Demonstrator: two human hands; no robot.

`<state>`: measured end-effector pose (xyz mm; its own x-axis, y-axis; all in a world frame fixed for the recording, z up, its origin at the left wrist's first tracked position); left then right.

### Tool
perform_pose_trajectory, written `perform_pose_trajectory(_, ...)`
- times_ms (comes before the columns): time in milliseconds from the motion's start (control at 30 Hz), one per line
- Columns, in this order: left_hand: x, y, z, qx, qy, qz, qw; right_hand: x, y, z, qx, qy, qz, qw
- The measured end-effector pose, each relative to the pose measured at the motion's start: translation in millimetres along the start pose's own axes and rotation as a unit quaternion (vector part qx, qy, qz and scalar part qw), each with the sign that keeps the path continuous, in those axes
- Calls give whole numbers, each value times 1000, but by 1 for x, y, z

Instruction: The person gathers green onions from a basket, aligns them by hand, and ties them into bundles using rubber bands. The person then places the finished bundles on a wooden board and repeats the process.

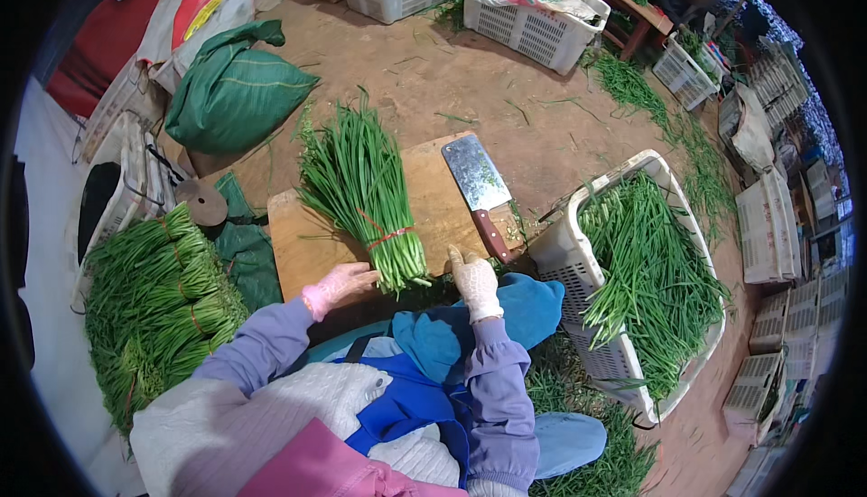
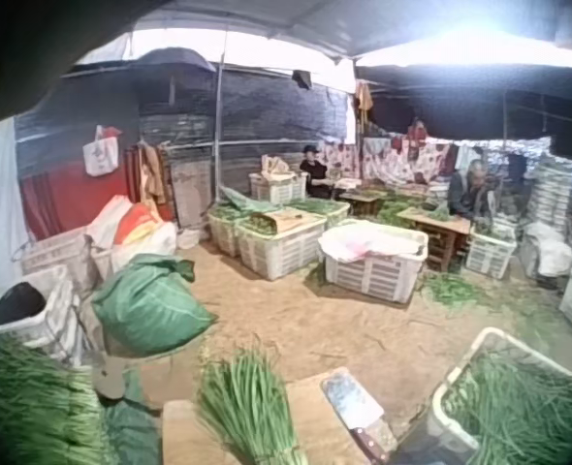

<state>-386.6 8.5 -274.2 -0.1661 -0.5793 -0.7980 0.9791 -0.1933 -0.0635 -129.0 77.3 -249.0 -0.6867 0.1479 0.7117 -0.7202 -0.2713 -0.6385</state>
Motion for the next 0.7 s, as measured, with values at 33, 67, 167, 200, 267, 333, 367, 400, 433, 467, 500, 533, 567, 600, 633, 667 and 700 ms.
perform_pose_trajectory(33, -7, -12, 5, -86, 79, -147, 982, 9, -9, 2, -93, -58, 19, 994)
perform_pose_trajectory(67, -17, -20, 5, -144, 143, -151, 968, 11, -12, -2, -96, -35, 48, 994)
perform_pose_trajectory(167, -56, -20, 5, -196, 261, -191, 926, 38, 6, -4, -170, -197, 2, 966)
perform_pose_trajectory(200, -64, -15, 3, -163, 225, -141, 950, 55, 16, -2, -123, -179, 34, 975)
perform_pose_trajectory(267, -74, -2, -12, -104, 181, -31, 977, 84, 36, 4, -52, -147, 119, 981)
perform_pose_trajectory(333, -79, 2, -26, -89, 173, -23, 981, 97, 60, 7, -35, -124, 225, 966)
perform_pose_trajectory(367, -80, 4, -30, -70, 159, 5, 985, 91, 69, 6, -38, -126, 248, 960)
perform_pose_trajectory(400, -84, 3, -29, -54, 194, 51, 978, 86, 73, 0, -43, -137, 240, 960)
perform_pose_trajectory(433, -87, 2, -27, -64, 233, 48, 969, 89, 68, 1, -95, -169, 247, 949)
perform_pose_trajectory(467, -86, 5, -29, -63, 224, 75, 970, 85, 60, -6, -95, -173, 276, 941)
perform_pose_trajectory(500, -86, 8, -28, -65, 212, 103, 970, 81, 52, -14, -90, -177, 304, 932)
perform_pose_trajectory(533, -82, 11, -33, -47, 206, 110, 971, 83, 42, -22, -92, -166, 327, 926)
perform_pose_trajectory(567, -78, 13, -39, -30, 199, 116, 973, 88, 35, -27, -91, -164, 353, 917)
perform_pose_trajectory(600, -80, 21, -38, -22, 205, 102, 973, 96, 30, -32, -80, -173, 372, 908)
perform_pose_trajectory(633, -79, 31, -42, 10, 197, 95, 976, 98, 26, -32, -70, -174, 393, 900)
perform_pose_trajectory(667, -76, 38, -45, 18, 182, 99, 978, 85, 40, -50, -72, -190, 394, 897)
perform_pose_trajectory(700, -68, 36, -43, 14, 146, 80, 986, 92, 44, -54, -68, -193, 408, 890)
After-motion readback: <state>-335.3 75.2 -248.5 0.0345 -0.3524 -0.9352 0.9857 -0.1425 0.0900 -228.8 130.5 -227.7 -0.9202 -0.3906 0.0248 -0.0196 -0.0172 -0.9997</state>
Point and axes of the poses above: each hand's wrist, its own z-axis away from the middle knuckle, its own y-axis out of the palm, x = y × z, the point moved 5 cm from there along -z, towards the middle knuckle, and after that the axes turned 3 degrees about -y, right-handed, at the moved point
